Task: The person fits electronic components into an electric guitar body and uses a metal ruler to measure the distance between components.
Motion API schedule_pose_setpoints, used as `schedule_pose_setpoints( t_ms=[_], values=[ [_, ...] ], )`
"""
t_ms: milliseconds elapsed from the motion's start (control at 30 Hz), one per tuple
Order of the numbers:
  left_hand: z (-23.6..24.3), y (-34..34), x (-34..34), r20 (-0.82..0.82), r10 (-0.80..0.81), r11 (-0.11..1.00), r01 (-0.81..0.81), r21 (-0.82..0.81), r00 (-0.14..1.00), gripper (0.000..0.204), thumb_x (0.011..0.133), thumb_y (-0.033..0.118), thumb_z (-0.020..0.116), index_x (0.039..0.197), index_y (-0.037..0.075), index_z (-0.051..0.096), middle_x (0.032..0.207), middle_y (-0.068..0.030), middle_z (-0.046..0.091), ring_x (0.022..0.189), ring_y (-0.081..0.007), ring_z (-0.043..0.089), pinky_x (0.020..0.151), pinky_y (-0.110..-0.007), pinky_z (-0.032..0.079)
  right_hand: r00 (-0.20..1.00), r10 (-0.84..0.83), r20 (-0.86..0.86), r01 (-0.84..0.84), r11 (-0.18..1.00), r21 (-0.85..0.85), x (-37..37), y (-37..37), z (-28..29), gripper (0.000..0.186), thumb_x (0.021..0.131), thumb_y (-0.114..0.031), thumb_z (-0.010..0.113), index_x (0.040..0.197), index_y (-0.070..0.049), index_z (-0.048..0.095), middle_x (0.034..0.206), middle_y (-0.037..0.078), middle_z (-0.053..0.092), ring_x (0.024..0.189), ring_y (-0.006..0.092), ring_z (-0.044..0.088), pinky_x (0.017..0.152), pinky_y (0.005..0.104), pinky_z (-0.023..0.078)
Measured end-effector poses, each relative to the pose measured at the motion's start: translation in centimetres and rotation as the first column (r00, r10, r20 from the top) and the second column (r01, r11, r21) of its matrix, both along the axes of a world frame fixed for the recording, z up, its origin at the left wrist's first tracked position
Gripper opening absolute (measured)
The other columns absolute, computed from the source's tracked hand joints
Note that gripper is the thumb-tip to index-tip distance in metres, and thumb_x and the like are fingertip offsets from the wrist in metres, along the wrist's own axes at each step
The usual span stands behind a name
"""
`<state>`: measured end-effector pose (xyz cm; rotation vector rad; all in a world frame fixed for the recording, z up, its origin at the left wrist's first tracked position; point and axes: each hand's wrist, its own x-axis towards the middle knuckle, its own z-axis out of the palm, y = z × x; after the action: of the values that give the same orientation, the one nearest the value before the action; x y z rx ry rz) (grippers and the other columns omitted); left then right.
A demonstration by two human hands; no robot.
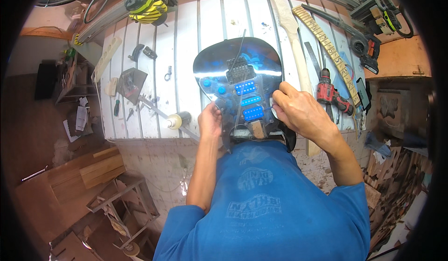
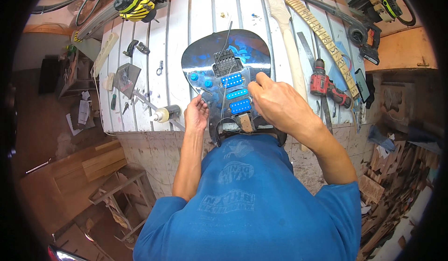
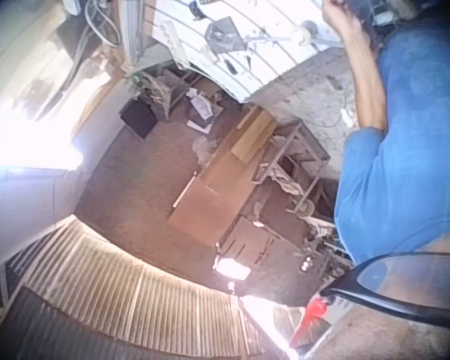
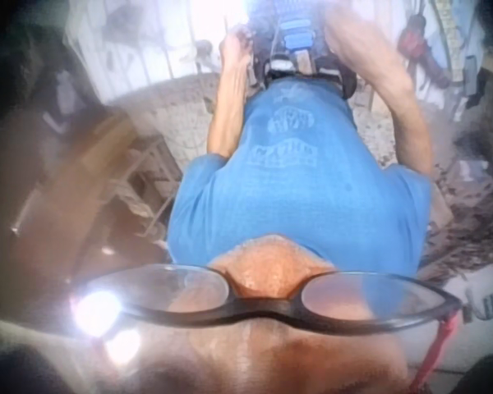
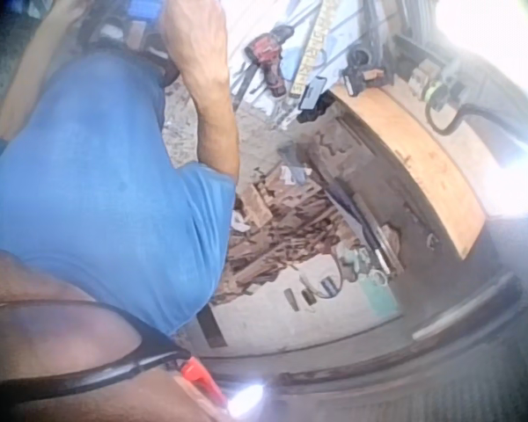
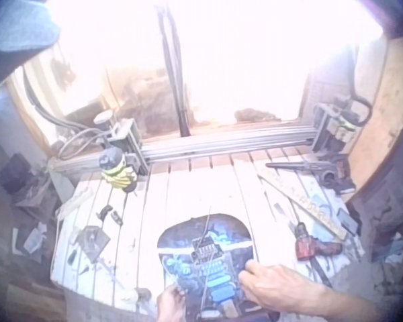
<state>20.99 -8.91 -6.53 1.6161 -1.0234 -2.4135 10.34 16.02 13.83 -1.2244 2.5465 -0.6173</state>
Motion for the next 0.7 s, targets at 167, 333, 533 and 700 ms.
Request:
schedule_pose_setpoints(
  t_ms=[167, 333, 533, 700],
  values=[
    [-0.30, -0.06, -0.04, 0.013, 0.014, 1.000, -0.014, -0.015, 1.000, 0.011, 0.094, 0.020, 0.072, 0.092, 0.011, 0.067, 0.081, 0.0025, 0.061, 0.073, -0.0106, 0.059, 0.069, -0.027, 0.050, 1.000, 0.017, 0.006, -0.017, 1.000, 0.002, -0.32, -0.19, 0.10, 0.012, 0.090, -0.002, 0.063, 0.090, 0.002, 0.052, 0.086, 0.019, 0.053, 0.069, 0.0405, 0.064, 0.064, 0.0507, 0.054],
    [-0.07, -0.24, -0.21, -0.008, 0.021, 1.000, -0.021, -0.018, 1.000, 0.010, 0.095, 0.019, 0.072, 0.094, 0.010, 0.068, 0.081, 0.0022, 0.062, 0.074, -0.0106, 0.059, 0.068, -0.028, 0.051, 1.000, 0.014, 0.013, -0.014, 1.000, 0.015, -0.60, -0.35, 0.20, 0.012, 0.090, -0.002, 0.063, 0.090, 0.002, 0.052, 0.087, 0.019, 0.053, 0.070, 0.0403, 0.065, 0.065, 0.0508, 0.054],
    [-0.39, -0.25, -0.19, -0.011, 0.010, 0.998, -0.011, -0.055, 1.000, 0.010, 0.094, 0.016, 0.071, 0.095, 0.007, 0.068, 0.082, 0.0007, 0.062, 0.072, -0.0102, 0.060, 0.066, -0.026, 0.052, 0.999, 0.021, 0.026, -0.021, 1.000, 0.011, -0.95, -0.32, 0.26, 0.012, 0.089, -0.003, 0.064, 0.091, 0.002, 0.052, 0.088, 0.020, 0.053, 0.072, 0.0409, 0.065, 0.066, 0.0506, 0.055],
    [-0.19, -0.27, -0.04, -0.034, -0.024, 0.996, 0.021, -0.090, 0.999, 0.010, 0.093, 0.014, 0.072, 0.095, 0.006, 0.068, 0.082, 0.0001, 0.063, 0.071, -0.0099, 0.061, 0.064, -0.024, 0.052, 0.999, 0.014, 0.037, -0.015, 1.000, 0.027, -0.91, -0.48, 0.43, 0.013, 0.089, -0.003, 0.064, 0.092, 0.002, 0.053, 0.089, 0.020, 0.054, 0.073, 0.0413, 0.065, 0.067, 0.0515, 0.055]
  ],
)
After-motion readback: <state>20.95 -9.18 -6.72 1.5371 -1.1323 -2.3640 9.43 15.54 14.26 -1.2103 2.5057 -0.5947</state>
